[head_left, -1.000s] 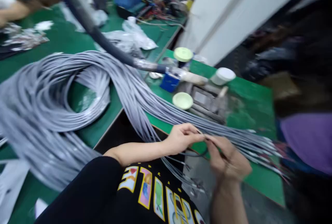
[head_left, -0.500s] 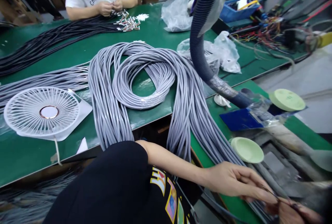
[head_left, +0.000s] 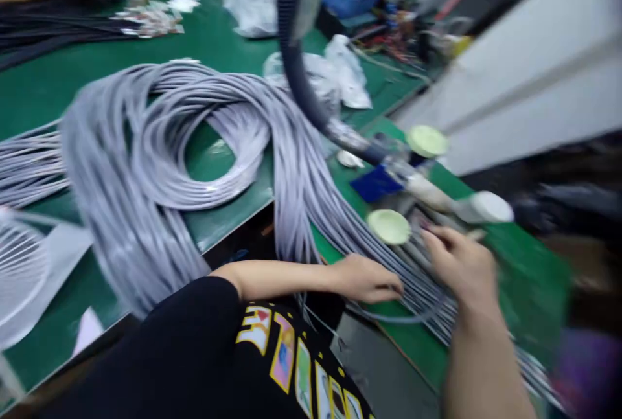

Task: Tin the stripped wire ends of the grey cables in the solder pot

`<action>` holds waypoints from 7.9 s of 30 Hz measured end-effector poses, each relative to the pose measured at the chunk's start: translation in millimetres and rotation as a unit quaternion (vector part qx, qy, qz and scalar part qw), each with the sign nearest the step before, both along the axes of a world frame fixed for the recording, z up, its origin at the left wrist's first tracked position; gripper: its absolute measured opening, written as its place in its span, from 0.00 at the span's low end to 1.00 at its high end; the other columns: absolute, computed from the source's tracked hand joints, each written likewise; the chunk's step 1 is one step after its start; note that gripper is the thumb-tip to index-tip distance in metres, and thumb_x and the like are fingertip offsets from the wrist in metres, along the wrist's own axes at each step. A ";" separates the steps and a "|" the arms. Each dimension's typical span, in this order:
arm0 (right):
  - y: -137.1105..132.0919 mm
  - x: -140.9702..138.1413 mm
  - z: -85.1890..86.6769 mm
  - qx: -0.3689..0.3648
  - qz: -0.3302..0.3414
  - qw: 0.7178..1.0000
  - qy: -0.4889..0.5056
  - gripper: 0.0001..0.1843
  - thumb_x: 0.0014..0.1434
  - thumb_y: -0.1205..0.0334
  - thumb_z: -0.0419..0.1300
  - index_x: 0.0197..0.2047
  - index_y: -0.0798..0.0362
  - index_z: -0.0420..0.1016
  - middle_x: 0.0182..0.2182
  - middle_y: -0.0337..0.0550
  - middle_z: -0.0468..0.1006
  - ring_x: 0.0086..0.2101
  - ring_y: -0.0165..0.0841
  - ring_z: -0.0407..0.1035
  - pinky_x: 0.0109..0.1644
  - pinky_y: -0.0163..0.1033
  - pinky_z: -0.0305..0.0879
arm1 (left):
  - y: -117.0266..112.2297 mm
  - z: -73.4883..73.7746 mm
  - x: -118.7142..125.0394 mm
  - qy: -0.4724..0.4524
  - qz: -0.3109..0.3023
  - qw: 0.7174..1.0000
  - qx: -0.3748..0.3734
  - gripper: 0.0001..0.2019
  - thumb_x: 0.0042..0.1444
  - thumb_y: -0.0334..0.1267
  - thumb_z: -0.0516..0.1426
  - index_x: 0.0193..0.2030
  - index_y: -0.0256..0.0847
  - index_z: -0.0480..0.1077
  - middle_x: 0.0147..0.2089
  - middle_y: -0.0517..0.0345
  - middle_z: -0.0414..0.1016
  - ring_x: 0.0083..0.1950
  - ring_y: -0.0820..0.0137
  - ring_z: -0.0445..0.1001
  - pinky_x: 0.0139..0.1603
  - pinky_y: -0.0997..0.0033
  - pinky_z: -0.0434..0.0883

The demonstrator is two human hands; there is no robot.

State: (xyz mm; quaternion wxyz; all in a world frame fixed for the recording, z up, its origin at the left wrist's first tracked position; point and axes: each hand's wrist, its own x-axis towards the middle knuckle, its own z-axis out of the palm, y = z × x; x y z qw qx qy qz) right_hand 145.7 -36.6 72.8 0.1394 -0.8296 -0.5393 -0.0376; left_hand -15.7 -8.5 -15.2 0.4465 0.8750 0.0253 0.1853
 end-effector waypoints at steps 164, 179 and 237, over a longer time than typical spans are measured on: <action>-131.9 -84.4 3.4 0.277 -0.071 0.923 0.257 0.12 0.57 0.60 0.61 0.23 0.50 0.77 0.21 0.38 0.74 0.24 0.29 0.68 0.30 0.36 0.62 | -32.8 17.8 -0.5 0.107 -0.137 0.821 -0.544 0.21 0.37 0.51 0.69 0.28 0.32 0.77 0.23 0.54 0.75 0.22 0.77 0.66 0.25 0.76 0.65; -147.2 -82.9 -31.0 0.225 0.153 0.961 0.048 0.22 0.58 0.70 0.56 0.51 0.37 0.75 0.55 0.41 0.72 0.54 0.39 0.65 0.56 0.51 0.64 | -21.3 25.7 1.7 0.063 -0.101 0.722 -0.681 0.21 0.35 0.50 0.70 0.26 0.31 0.76 0.23 0.56 0.73 0.23 0.76 0.69 0.27 0.75 0.69; 2.7 -0.1 -1.9 0.143 0.081 0.986 0.025 0.18 0.65 0.50 0.49 0.38 0.49 0.77 0.34 0.43 0.80 0.37 0.37 0.70 0.44 0.43 0.60 | -26.3 -18.2 6.2 -0.034 -0.111 0.985 0.128 0.15 0.66 0.43 0.47 0.42 0.39 0.72 0.36 0.54 0.77 0.38 0.71 0.74 0.37 0.73 0.66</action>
